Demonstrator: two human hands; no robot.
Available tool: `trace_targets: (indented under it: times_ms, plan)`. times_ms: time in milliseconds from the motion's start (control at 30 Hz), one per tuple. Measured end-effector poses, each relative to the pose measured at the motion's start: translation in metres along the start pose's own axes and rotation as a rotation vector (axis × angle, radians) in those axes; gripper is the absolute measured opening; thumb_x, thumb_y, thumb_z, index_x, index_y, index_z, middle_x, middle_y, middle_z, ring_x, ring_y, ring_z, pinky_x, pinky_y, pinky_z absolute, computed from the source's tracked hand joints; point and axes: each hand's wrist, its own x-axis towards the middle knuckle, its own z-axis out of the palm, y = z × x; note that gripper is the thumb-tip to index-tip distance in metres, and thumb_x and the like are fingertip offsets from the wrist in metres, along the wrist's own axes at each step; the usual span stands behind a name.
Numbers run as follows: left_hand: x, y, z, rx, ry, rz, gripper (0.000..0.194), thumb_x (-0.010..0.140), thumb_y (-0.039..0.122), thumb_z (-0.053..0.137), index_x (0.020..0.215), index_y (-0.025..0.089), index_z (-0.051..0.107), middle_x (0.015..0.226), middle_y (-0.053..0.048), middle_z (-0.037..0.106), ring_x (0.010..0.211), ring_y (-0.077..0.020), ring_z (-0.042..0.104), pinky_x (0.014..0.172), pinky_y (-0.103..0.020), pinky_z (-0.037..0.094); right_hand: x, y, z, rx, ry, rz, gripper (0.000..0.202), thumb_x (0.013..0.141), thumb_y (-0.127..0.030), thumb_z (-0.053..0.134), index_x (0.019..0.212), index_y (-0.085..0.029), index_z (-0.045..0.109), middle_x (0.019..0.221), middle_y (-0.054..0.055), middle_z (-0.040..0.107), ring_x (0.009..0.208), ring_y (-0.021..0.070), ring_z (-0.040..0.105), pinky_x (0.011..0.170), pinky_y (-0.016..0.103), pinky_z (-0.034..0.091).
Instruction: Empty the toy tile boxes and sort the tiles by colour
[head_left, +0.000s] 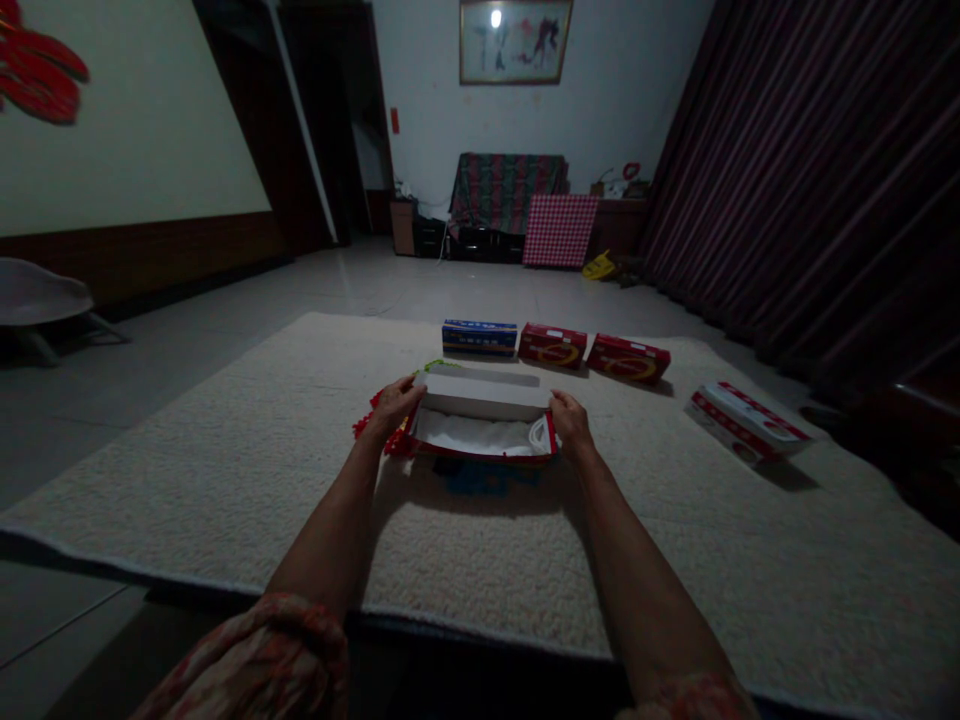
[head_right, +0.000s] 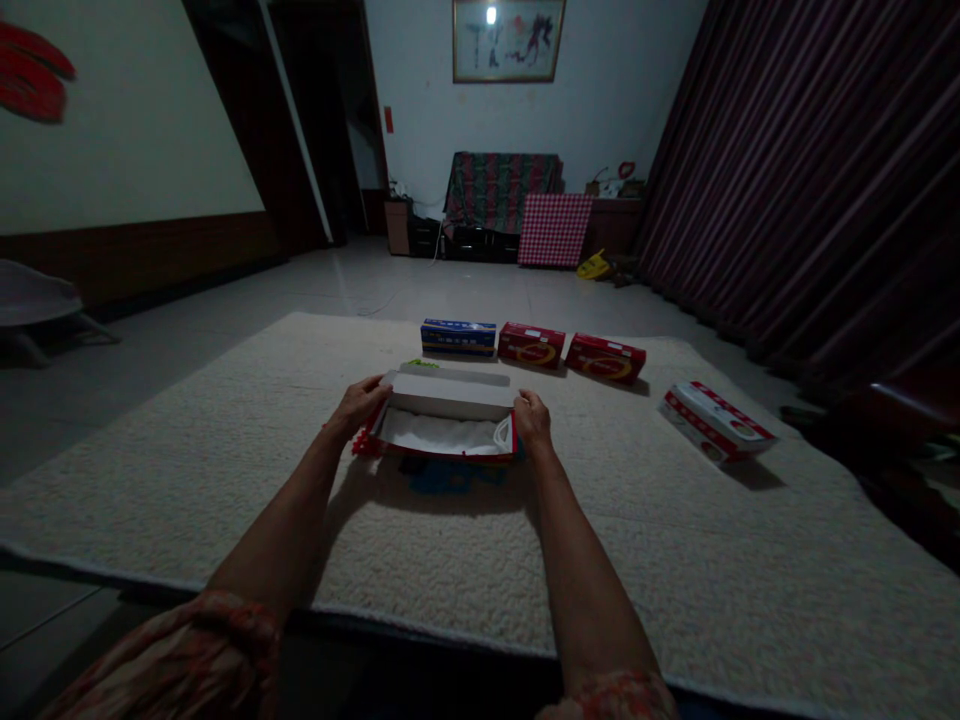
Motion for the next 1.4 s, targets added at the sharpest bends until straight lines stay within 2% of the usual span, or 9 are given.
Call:
trace_targets:
  times_ms: [167,300,600,767,867,1000,1167,1300,1400]
  plan:
    - [-0.006,0.01,0.007,-0.154,0.059,-0.062,0.061,0.071,0.025,0.065,0.131,0.014,0.064,0.116,-0.01,0.075,0.104,-0.0236,0.071,0.091,-0.034,0.056,-0.004,-0.008,0.0,0.085,-0.016,0.105,0.057,0.072,-0.034,0.046,0.123,-0.016,0.065,0.089,0.006,0.074,0.072,0.0197,0.068,0.066,0.032,0.057]
    - [-0.006,0.009,0.008,-0.215,0.046,-0.021,0.071,0.066,0.024,0.064,0.136,0.016,0.06,0.119,-0.008,0.074,0.103,-0.0243,0.071,0.089,-0.034,0.058,-0.008,-0.019,-0.001,0.295,-0.083,0.214,0.06,0.065,-0.034,0.051,0.122,-0.018,0.061,0.095,0.005,0.074,0.073,0.018,0.067,0.062,0.029,0.055]
    - [-0.001,-0.003,0.011,-0.366,0.066,0.034,0.041,0.06,0.028,0.069,0.1,0.02,0.073,0.102,-0.003,0.078,0.094,-0.0235,0.072,0.088,-0.037,0.057,-0.015,-0.029,-0.009,0.497,-0.075,0.233,0.038,0.06,-0.039,0.063,0.093,-0.021,0.06,0.093,0.003,0.071,0.084,0.0178,0.065,0.072,0.031,0.054]
    - [-0.008,-0.007,0.01,-0.438,0.004,0.045,0.035,0.059,0.039,0.078,0.086,0.017,0.073,0.11,-0.008,0.077,0.097,-0.0239,0.071,0.088,-0.037,0.057,-0.025,-0.028,-0.022,0.446,-0.218,0.06,0.058,0.064,-0.035,0.055,0.121,-0.022,0.06,0.124,0.01,0.068,0.114,0.0265,0.064,0.092,0.041,0.054]
    - [-0.012,-0.005,0.011,-0.416,0.026,0.067,0.032,0.058,0.041,0.078,0.078,0.018,0.071,0.112,-0.009,0.076,0.1,-0.024,0.071,0.089,-0.037,0.056,-0.032,-0.026,-0.031,0.344,-0.316,-0.028,0.075,0.063,-0.032,0.054,0.138,-0.026,0.052,0.146,0.009,0.057,0.135,0.0293,0.051,0.104,0.046,0.049]
    - [-0.015,-0.004,0.012,-0.364,0.03,0.07,0.028,0.058,0.04,0.074,0.074,0.018,0.07,0.11,-0.009,0.076,0.1,-0.0256,0.071,0.087,-0.037,0.056,-0.04,-0.025,-0.046,0.333,-0.396,-0.054,0.086,0.062,-0.034,0.057,0.146,-0.026,0.045,0.16,0.005,0.042,0.149,0.0293,0.035,0.115,0.049,0.039]
    - [-0.016,-0.005,0.012,-0.27,0.017,0.109,0.021,0.067,0.034,0.063,0.078,0.017,0.069,0.115,-0.01,0.075,0.108,-0.0273,0.069,0.088,-0.037,0.057,-0.045,-0.04,-0.064,0.18,-0.423,-0.184,0.063,0.073,-0.044,0.067,0.133,-0.027,0.06,0.165,0.007,0.032,0.152,0.0302,0.03,0.117,0.051,0.034]
    - [-0.015,-0.004,0.013,-0.21,0.034,0.085,0.022,0.073,0.03,0.062,0.085,0.015,0.07,0.114,-0.011,0.075,0.107,-0.0263,0.069,0.089,-0.038,0.057,-0.045,-0.055,-0.06,0.011,-0.468,-0.323,0.042,0.073,-0.04,0.075,0.113,-0.025,0.071,0.153,0.01,0.05,0.144,0.029,0.043,0.12,0.049,0.031]
    - [-0.014,0.0,0.006,-0.252,0.012,0.037,0.037,0.068,0.033,0.065,0.099,0.014,0.073,0.11,-0.012,0.076,0.101,-0.0264,0.071,0.087,-0.041,0.059,-0.045,-0.056,-0.052,-0.016,-0.436,-0.355,0.039,0.074,-0.032,0.07,0.112,-0.023,0.072,0.138,0.011,0.063,0.133,0.0271,0.055,0.117,0.049,0.036]
